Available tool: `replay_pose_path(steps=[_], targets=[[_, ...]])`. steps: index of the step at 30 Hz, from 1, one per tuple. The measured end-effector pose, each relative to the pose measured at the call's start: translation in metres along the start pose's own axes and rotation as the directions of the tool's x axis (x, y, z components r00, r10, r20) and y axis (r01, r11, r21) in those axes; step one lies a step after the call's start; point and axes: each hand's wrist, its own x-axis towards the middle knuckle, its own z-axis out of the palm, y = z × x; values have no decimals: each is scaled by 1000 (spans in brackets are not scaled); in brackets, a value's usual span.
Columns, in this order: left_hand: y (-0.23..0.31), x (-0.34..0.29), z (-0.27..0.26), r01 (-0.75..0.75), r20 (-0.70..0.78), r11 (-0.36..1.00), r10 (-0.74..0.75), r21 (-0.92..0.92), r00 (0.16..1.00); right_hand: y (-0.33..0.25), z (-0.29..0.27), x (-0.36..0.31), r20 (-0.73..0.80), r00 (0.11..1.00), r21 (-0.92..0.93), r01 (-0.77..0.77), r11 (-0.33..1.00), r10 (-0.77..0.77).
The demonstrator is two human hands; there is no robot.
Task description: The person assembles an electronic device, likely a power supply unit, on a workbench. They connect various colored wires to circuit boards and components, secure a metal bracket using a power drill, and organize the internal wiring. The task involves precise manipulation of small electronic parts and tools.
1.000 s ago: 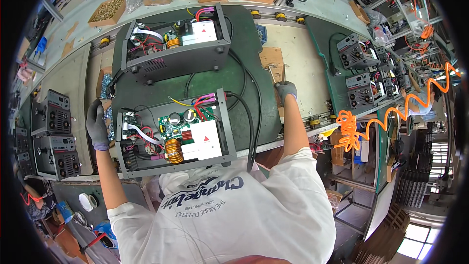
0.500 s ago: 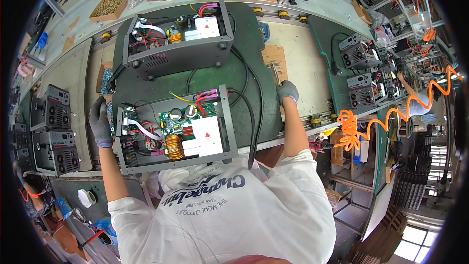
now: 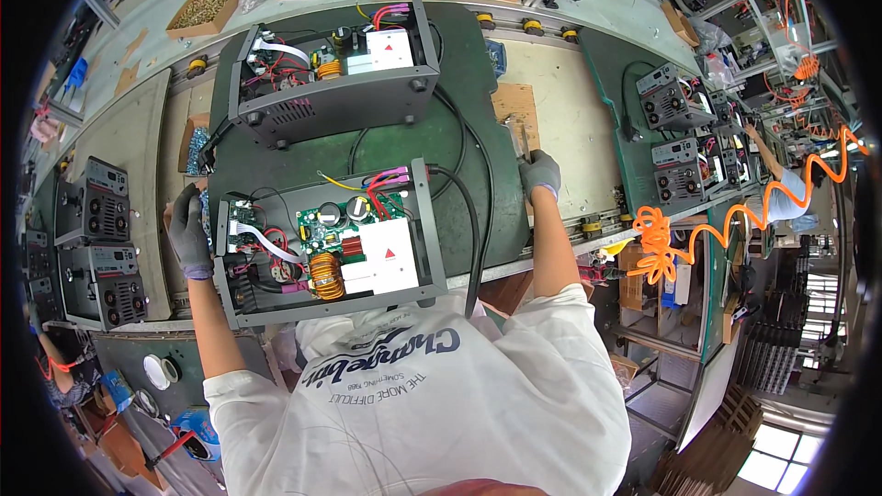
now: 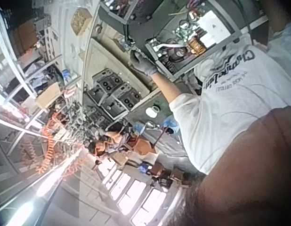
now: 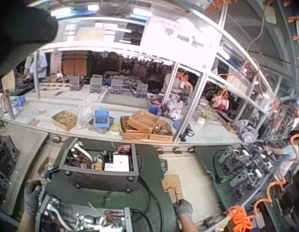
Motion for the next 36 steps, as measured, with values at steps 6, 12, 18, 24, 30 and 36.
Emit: replay_pose_path(steps=[6, 12, 18, 24, 30, 36], targets=[[-4, -6, -4, 61, 11, 995, -60, -83, 998, -2, 5, 5, -10, 998, -45, -69, 997, 68], [-12, -8, -11, 85, 1, 991, -85, -107, 996, -20, -7, 7, 66, 983, -214, -152, 965, 170], [-28, -8, -3, 114, -24, 981, -119, -154, 993, -8, -4, 20, 59, 979, -75, -192, 978, 197], [-27, -23, 5, 1, 22, 994, -3, 106, 1000, -28, -63, -33, -129, 988, 131, 103, 986, -86], [-18, -20, 26, 119, -246, 950, -47, 288, 968, -57, -51, -74, 165, 897, 209, 374, 903, -410], [0, 3, -29, 384, -213, 688, -324, 616, 922, -55, -35, -70, -10, 895, 477, 396, 785, -446]])
